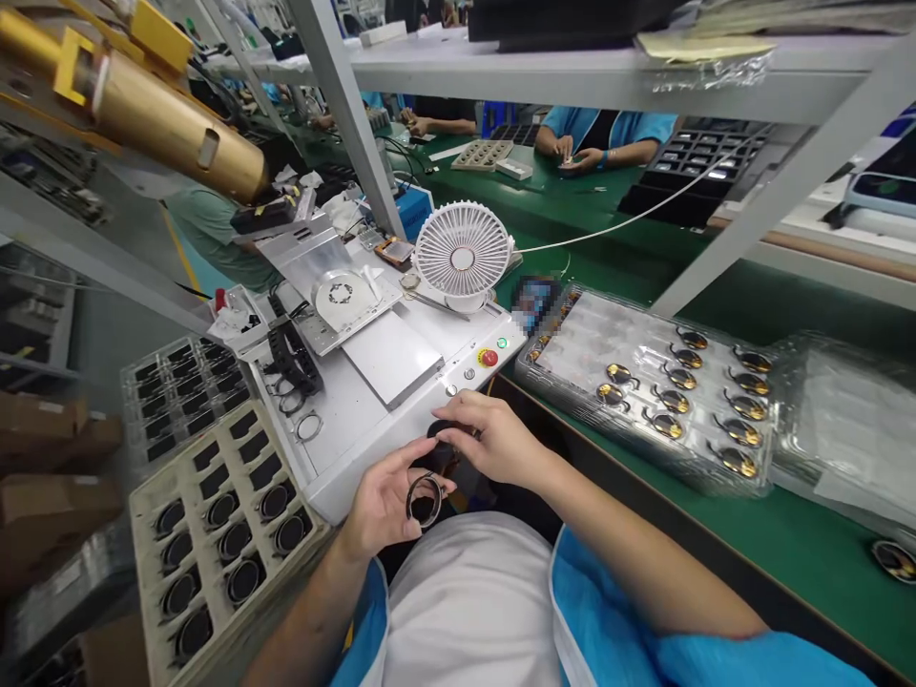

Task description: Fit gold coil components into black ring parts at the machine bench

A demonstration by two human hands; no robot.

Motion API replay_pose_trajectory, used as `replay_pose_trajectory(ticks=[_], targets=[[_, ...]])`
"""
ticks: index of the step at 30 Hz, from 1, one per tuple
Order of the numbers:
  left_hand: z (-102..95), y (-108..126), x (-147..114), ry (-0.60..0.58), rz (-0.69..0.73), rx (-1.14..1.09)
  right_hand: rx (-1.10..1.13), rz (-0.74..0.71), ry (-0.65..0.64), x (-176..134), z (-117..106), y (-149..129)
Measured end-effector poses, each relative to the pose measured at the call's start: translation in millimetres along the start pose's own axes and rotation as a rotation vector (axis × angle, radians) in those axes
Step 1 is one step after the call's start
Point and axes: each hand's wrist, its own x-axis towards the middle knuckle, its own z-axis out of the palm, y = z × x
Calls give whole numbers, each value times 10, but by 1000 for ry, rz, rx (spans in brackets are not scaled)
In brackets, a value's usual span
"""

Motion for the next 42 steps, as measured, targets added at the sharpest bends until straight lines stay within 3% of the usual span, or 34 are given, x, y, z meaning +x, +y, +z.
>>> replay_pose_trajectory(ticks=[6, 12, 17, 23, 26, 29, 32, 35, 38, 42], targets=[[63, -86, -84, 160, 70, 1, 9, 54, 67, 10, 134, -16], [78, -147, -79, 24, 116, -87, 2, -119, 241, -26, 260, 33], [-31, -158, -63, 13, 165, -97, -27, -187, 164, -54, 227, 67], [-154, -200, -83, -1, 91, -100, 16, -194, -72, -62, 213, 108], [-186, -195, -80, 104, 121, -97, 79, -45, 11, 139, 213, 219], [-194, -140, -82, 174, 169, -58, 255, 410, 201, 537, 202, 357], [-184, -70, -132, 177, 207, -5, 332, 759, 246, 909, 165, 464], [-168, -39, -251, 198, 262, 78, 315, 824, 260, 986, 117, 524], [-137, -75, -393, 265, 329, 247, 267, 753, 311, 712, 133, 493], [-48, -198, -430, 308, 377, 640, 495, 670, 111, 157, 348, 269]])
